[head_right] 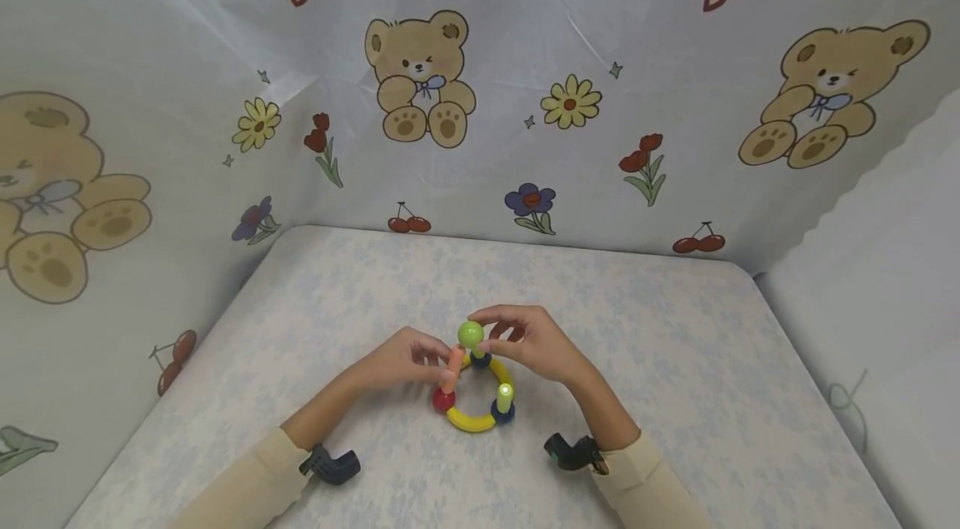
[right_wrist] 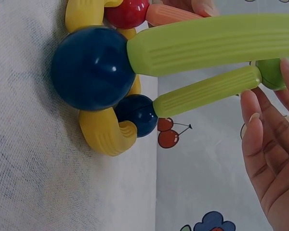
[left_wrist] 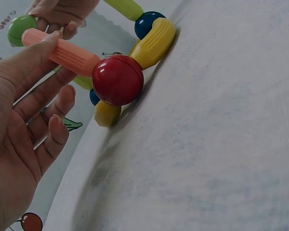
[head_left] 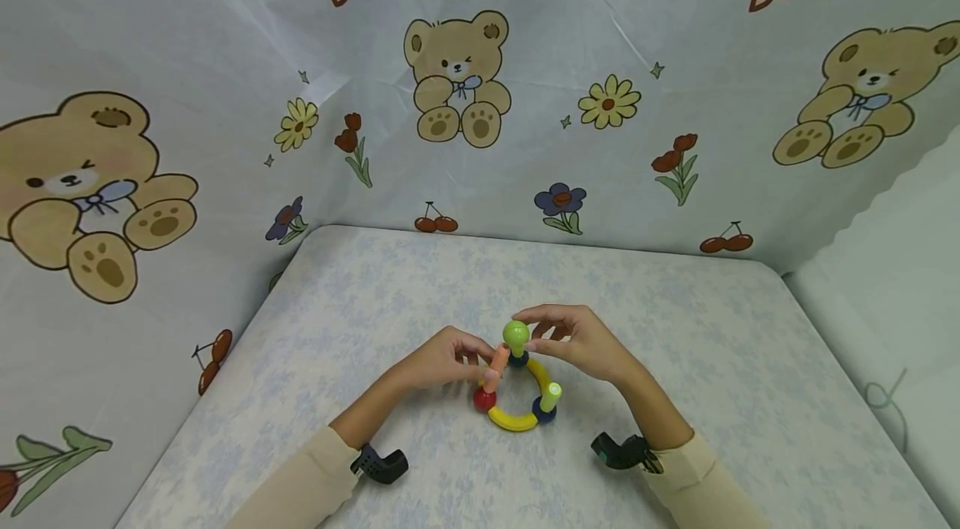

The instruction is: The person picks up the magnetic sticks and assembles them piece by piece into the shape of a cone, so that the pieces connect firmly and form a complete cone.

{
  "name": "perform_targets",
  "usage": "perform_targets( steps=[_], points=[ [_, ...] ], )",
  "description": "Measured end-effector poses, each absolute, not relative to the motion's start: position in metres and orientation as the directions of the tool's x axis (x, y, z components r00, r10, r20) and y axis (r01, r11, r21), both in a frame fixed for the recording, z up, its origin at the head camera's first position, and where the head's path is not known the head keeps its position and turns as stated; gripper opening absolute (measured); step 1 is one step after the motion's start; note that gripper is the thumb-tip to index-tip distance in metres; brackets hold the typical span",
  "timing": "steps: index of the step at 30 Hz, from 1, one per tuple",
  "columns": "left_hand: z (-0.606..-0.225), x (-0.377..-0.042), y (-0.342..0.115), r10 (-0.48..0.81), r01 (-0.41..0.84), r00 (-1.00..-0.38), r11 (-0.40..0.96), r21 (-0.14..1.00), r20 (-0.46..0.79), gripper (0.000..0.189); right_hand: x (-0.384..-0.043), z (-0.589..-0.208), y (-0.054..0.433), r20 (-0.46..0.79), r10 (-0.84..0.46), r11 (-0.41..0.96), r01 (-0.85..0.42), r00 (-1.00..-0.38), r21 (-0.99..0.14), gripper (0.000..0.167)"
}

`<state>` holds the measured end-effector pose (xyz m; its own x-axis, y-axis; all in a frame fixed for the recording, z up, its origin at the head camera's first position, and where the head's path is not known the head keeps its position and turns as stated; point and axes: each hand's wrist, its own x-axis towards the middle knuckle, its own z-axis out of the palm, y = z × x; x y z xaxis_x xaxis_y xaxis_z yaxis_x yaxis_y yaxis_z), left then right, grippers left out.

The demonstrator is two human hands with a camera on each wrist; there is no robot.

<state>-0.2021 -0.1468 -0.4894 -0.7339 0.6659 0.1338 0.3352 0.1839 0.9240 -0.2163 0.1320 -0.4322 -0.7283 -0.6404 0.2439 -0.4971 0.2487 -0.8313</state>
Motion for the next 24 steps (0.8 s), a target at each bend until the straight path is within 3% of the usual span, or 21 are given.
perform_targets(
  steps=[15,24],
  points=[
    [-0.487,-0.203,-0.148,0.674,0.339,-0.726,0.173,0.925,0.139,0.024,-0.215,-0.429,0.129,0.238,-0.653,0.263,-0.509,-0.719,-0.819,0.028],
    [-0.489,-0.203,-0.147,0.590,0.324,-0.796,0.228,0.918,0.135,0.020,-0.215,-0.426,0.140,0.247,-0.609,0.300,-0.507,-0.754,-0.808,0.023]
  ],
)
